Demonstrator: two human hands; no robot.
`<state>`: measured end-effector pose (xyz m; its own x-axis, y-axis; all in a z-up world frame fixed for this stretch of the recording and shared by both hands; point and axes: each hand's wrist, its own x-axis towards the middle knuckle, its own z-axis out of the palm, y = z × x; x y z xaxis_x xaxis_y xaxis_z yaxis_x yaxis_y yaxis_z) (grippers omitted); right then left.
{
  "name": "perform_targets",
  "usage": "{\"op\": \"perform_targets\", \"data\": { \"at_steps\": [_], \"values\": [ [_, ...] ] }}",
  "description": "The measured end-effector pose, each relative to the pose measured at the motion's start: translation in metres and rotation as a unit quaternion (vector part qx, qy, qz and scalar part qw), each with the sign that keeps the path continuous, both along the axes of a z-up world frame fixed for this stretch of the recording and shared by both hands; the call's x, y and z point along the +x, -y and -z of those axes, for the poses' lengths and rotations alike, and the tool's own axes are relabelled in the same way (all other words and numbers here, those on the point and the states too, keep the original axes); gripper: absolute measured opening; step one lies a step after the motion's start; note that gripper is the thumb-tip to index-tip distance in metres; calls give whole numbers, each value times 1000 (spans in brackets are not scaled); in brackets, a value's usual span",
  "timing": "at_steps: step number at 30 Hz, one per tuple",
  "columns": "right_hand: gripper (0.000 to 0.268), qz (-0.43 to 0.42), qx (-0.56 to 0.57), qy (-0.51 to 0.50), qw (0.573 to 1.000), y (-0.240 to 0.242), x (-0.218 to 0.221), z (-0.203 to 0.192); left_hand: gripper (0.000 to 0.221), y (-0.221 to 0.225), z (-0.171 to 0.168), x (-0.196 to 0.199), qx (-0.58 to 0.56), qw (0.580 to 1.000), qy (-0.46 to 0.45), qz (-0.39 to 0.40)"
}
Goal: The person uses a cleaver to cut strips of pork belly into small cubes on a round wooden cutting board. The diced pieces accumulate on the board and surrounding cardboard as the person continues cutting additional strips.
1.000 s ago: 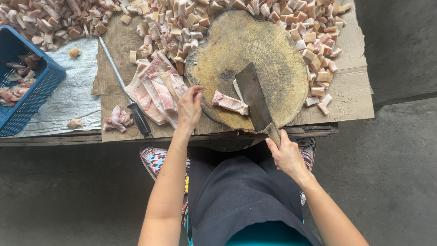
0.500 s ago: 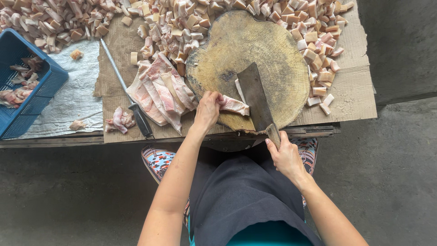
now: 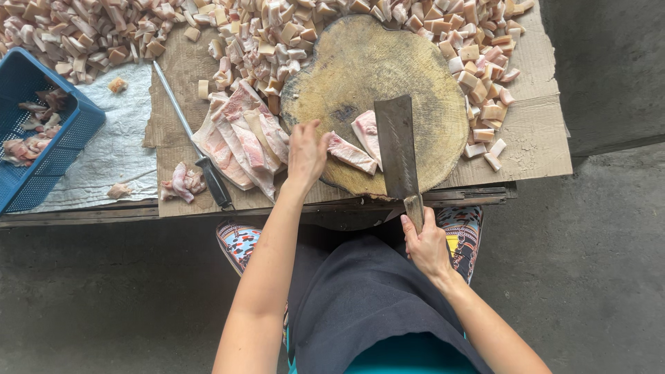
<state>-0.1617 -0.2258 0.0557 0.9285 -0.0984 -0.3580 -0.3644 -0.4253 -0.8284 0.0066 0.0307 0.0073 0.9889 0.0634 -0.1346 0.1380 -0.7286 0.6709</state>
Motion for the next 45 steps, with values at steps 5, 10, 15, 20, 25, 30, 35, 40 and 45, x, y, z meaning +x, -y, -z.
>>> {"op": "perform_targets", "data": {
  "at_steps": [5,10,15,20,25,30,35,40,45],
  "values": [
    [38,-3,-4,-45,999,7,9,-19,31,12,-3,5,18,995,-86,36],
    [34,-61,-48,1,997,4,34,-58,34,-21,-9,-25,-140,980,-71,-123],
    [32,-86,-30,265,960,-9,55,-73,28,-25,1,-54,-240,950,-98,-172],
    [35,-149,-98,254,951,-42,82,-31,27,-29,25,-46,-143,979,54,-137],
    [37,-221,-214,119,944,-48,92,0,29,-41,39,-53,-138,979,20,-149],
    [41,-148,-152,-50,976,-14,93,-11,32,-46,20,-43,-225,962,-56,-147],
    [40,-126,-278,46,951,35,85,-17,32,-10,-18,-31,-291,951,-67,-77],
    [41,-19,-186,-41,982,54,79,-36,30,51,-30,-16,-303,948,-100,8],
    [44,-40,-173,29,984,46,64,-71,28,72,8,-21,-122,985,-94,73]
  ]
}}
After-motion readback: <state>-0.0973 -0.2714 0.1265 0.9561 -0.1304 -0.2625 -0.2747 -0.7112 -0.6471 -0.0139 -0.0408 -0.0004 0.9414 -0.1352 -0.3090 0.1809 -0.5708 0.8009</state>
